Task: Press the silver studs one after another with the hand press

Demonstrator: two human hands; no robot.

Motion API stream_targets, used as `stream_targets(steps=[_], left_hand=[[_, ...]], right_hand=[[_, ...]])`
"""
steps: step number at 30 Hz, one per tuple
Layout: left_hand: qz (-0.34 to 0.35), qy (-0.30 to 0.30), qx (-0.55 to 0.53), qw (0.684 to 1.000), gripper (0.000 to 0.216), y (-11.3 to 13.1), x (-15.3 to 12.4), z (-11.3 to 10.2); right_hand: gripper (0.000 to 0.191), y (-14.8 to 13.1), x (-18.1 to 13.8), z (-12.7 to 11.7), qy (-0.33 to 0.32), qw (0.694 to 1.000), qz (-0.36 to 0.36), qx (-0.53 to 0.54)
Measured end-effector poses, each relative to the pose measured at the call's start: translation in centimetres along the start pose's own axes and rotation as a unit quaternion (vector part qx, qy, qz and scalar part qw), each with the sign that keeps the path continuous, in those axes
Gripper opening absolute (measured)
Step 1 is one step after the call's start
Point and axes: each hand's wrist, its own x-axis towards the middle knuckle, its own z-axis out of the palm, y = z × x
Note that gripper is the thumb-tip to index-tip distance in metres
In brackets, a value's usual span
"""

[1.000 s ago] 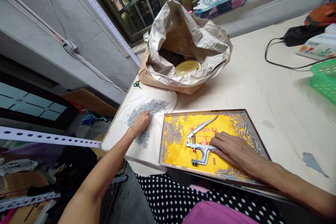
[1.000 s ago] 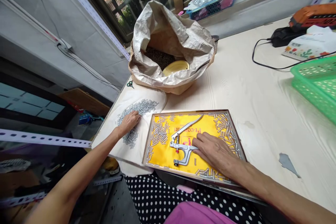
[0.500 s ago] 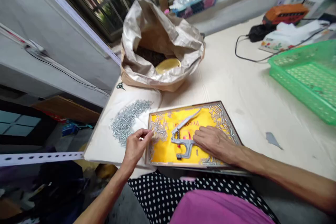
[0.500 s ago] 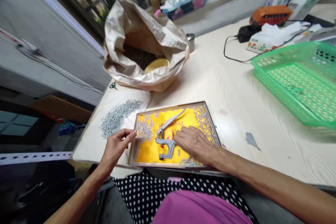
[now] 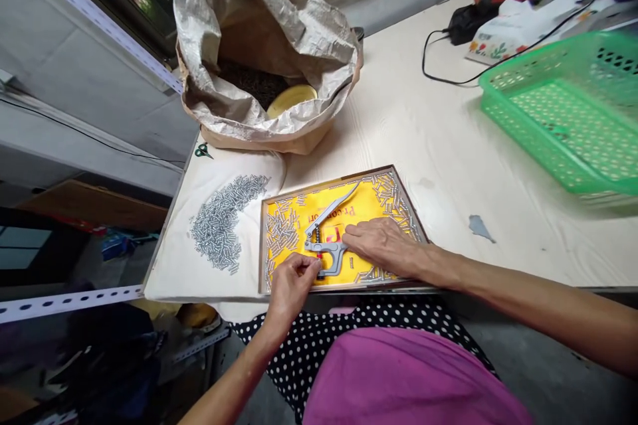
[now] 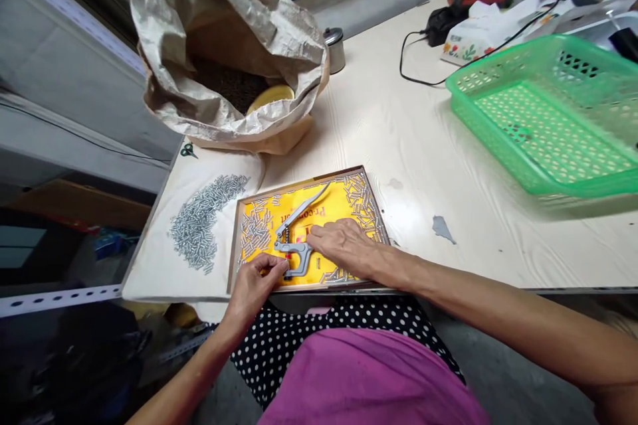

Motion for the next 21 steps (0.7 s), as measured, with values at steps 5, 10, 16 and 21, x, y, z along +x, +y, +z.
stream_targets(steps=[5, 10, 16, 21], left_hand=[[-0.017, -0.029, 0.020, 0.999, 0.033, -0.4, 0.6, -0.2], [-0.067, -0.092, 0.016, 0.993, 0.034, -0.4, 1.4, -0.5], [-0.091, -0.104, 0.007, 0.990, 0.036, -0.3, 1.4, -0.6], [-0.083, -0.103, -0.004, 0.991, 0.037, -0.4, 0.9, -0.4]], right_hand=[[0.017, 0.2, 0.1, 0.3, -0.006, 1.000, 0.012, 0.012], [0.019, 0.4, 0.0, 1.1, 0.005, 1.000, 0.004, 0.015], [0.014, 0.5, -0.3, -0.6, 0.005, 1.000, 0.011, 0.027], [0.085, 2.5, 1.1, -2.7, 0.038, 0.997, 0.020, -0.060]])
